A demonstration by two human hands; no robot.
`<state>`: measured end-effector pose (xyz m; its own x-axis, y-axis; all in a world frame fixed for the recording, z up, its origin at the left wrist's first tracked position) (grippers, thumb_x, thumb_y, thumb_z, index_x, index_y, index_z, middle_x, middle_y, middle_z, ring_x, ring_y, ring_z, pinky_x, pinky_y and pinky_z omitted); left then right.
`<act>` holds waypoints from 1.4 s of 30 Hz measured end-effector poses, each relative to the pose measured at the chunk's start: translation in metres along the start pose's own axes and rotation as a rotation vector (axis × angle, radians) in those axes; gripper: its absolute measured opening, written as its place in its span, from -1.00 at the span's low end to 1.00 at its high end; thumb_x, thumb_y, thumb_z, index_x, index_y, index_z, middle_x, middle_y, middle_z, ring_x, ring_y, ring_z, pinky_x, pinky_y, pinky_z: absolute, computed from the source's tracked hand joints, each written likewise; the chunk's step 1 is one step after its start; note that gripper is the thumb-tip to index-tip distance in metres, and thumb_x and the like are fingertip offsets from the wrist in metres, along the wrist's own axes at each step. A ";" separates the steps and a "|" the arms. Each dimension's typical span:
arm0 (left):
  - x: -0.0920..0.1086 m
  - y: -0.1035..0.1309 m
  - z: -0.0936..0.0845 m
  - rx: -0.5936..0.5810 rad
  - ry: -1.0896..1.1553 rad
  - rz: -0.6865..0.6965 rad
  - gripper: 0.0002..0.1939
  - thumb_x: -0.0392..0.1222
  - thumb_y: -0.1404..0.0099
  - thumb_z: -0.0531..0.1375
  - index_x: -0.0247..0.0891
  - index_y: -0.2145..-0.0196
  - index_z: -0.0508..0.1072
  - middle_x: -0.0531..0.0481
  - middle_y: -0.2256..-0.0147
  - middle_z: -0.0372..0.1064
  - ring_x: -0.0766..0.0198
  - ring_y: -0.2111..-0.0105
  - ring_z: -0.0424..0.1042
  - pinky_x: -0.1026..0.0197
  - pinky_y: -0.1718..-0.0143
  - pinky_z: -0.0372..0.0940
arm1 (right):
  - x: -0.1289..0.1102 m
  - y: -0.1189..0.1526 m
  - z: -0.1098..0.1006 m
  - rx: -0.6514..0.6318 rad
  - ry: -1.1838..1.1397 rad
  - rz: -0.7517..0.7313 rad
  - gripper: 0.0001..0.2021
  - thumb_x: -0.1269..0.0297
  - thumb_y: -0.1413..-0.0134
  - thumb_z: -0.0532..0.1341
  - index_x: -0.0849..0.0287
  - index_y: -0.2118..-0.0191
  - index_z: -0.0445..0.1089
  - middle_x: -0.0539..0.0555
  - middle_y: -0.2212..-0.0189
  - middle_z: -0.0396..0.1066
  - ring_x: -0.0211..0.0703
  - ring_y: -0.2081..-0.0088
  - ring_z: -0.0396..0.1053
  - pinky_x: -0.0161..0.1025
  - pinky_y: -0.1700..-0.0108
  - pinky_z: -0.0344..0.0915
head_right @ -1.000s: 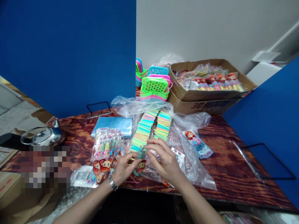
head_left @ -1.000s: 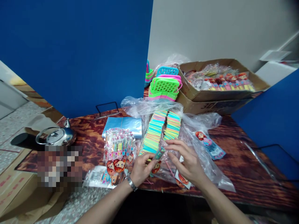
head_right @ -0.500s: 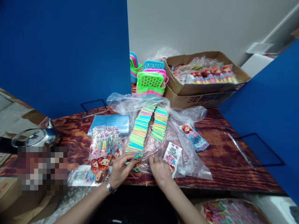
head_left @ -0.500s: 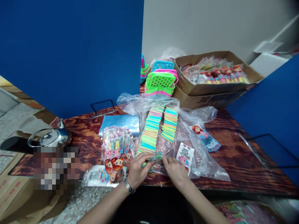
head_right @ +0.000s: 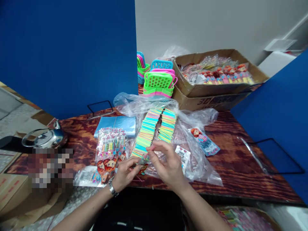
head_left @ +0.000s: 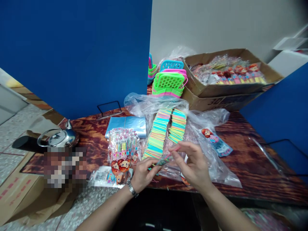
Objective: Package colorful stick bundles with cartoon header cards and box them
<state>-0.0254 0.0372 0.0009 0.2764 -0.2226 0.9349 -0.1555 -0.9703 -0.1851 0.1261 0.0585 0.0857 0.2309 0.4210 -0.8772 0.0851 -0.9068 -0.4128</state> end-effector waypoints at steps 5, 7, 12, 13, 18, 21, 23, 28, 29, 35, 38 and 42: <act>0.002 0.001 -0.010 0.011 -0.033 -0.009 -0.86 -0.23 -0.17 0.20 -0.20 0.29 0.54 -0.07 0.39 0.51 0.20 0.38 0.45 0.25 0.33 0.26 | -0.012 0.000 0.019 -0.135 0.240 -0.228 -0.75 0.43 -0.05 0.19 0.02 0.13 0.31 0.04 0.28 0.42 -0.14 0.21 0.38 -0.08 0.14 0.36; 0.004 0.001 -0.014 0.007 -0.057 0.003 -0.85 -0.22 -0.18 0.19 -0.21 0.28 0.53 -0.07 0.37 0.51 0.20 0.36 0.45 0.25 0.32 0.27 | -0.021 0.000 0.025 -0.208 0.331 -0.340 -0.81 0.40 -0.04 0.19 0.02 0.21 0.38 0.07 0.18 0.42 -0.05 0.08 0.31 0.00 0.05 0.29; 0.003 0.006 -0.032 0.042 -0.145 0.027 -0.88 -0.23 -0.21 0.16 -0.26 0.33 0.50 -0.05 0.41 0.49 0.26 0.41 0.43 0.28 0.36 0.28 | -0.017 0.009 0.025 -0.228 0.334 -0.378 -0.71 0.29 -0.11 0.12 0.09 0.03 0.31 0.18 -0.01 0.26 0.02 -0.01 0.23 0.02 0.03 0.25; 0.002 0.009 -0.039 0.071 -0.166 0.025 -0.88 -0.22 -0.21 0.16 -0.28 0.36 0.48 -0.03 0.45 0.47 0.28 0.45 0.42 0.30 0.39 0.27 | -0.010 0.014 0.023 -0.185 0.327 -0.339 -0.70 0.31 -0.12 0.10 0.11 0.01 0.28 0.18 0.07 0.31 -0.04 0.05 0.28 -0.05 0.08 0.28; 0.001 0.021 -0.065 0.188 -0.218 0.024 -0.88 -0.22 -0.22 0.15 -0.30 0.41 0.43 0.01 0.49 0.41 0.36 0.52 0.36 0.35 0.47 0.25 | 0.032 0.080 0.075 -0.530 0.640 -0.399 -0.86 0.46 -0.11 0.09 0.17 0.24 0.35 0.04 0.46 0.37 -0.22 0.39 0.33 -0.29 0.34 0.27; 0.004 0.023 -0.070 0.205 -0.216 0.030 -0.88 -0.22 -0.22 0.14 -0.30 0.43 0.41 0.01 0.48 0.41 0.36 0.52 0.36 0.35 0.47 0.25 | 0.051 0.117 0.099 -0.577 0.928 -0.533 -0.82 0.53 -0.03 0.10 0.25 0.24 0.36 0.07 0.47 0.37 -0.18 0.43 0.31 -0.26 0.42 0.22; 0.005 0.023 -0.071 0.212 -0.216 0.036 -0.88 -0.22 -0.21 0.15 -0.30 0.43 0.42 0.00 0.47 0.42 0.35 0.51 0.37 0.34 0.45 0.26 | 0.057 0.129 0.107 -0.556 1.019 -0.577 -0.82 0.53 -0.01 0.11 0.28 0.23 0.36 0.09 0.46 0.37 -0.18 0.44 0.30 -0.25 0.41 0.22; 0.004 0.025 -0.075 0.232 -0.208 0.047 -0.89 -0.24 -0.20 0.16 -0.32 0.43 0.42 0.00 0.47 0.43 0.36 0.50 0.38 0.36 0.44 0.26 | 0.061 0.134 0.115 -0.562 1.105 -0.591 -0.84 0.49 0.00 0.11 0.28 0.25 0.36 0.08 0.50 0.32 -0.19 0.46 0.27 -0.23 0.40 0.21; 0.003 0.025 -0.077 0.241 -0.205 0.043 -0.89 -0.24 -0.20 0.16 -0.32 0.43 0.42 0.01 0.47 0.42 0.37 0.50 0.37 0.37 0.45 0.26 | 0.061 0.133 0.117 -0.568 1.114 -0.581 -0.84 0.49 0.00 0.11 0.28 0.25 0.36 0.08 0.51 0.32 -0.18 0.46 0.27 -0.22 0.41 0.21; -0.007 0.029 -0.099 0.320 -0.173 -0.059 -0.86 -0.18 -0.19 0.17 -0.32 0.44 0.41 0.05 0.50 0.38 0.38 0.53 0.35 0.39 0.48 0.27 | 0.067 0.130 0.119 -0.693 1.082 -0.535 -0.82 0.52 -0.03 0.09 0.25 0.22 0.33 0.08 0.49 0.33 -0.16 0.43 0.30 -0.24 0.41 0.21; -0.011 0.031 -0.110 0.391 -0.119 -0.125 -0.83 -0.15 -0.15 0.19 -0.33 0.42 0.43 0.03 0.50 0.39 0.37 0.53 0.36 0.38 0.48 0.28 | 0.068 0.109 0.108 -0.756 1.064 -0.450 -0.77 0.57 -0.04 0.07 0.19 0.18 0.31 0.08 0.43 0.35 -0.16 0.38 0.32 -0.27 0.39 0.21; -0.018 0.031 -0.110 0.413 -0.033 -0.203 -0.81 -0.12 -0.13 0.20 -0.34 0.42 0.44 0.05 0.52 0.38 0.37 0.55 0.35 0.37 0.49 0.28 | 0.077 0.055 0.085 -0.723 1.138 -0.229 -0.73 0.54 -0.05 0.07 0.16 0.13 0.28 0.12 0.35 0.35 -0.10 0.32 0.34 -0.25 0.36 0.19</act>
<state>-0.1394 0.0213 0.0117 0.2937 -0.0208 0.9557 0.2935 -0.9495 -0.1109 0.0664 0.0428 -0.0258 0.7755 0.6309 0.0226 0.6309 -0.7758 0.0070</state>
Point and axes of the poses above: each hand's wrist, its own y-axis away from the middle knuckle, its own z-axis out of the palm, x = y × z, the point moved 8 cm from there along -y, towards the middle knuckle
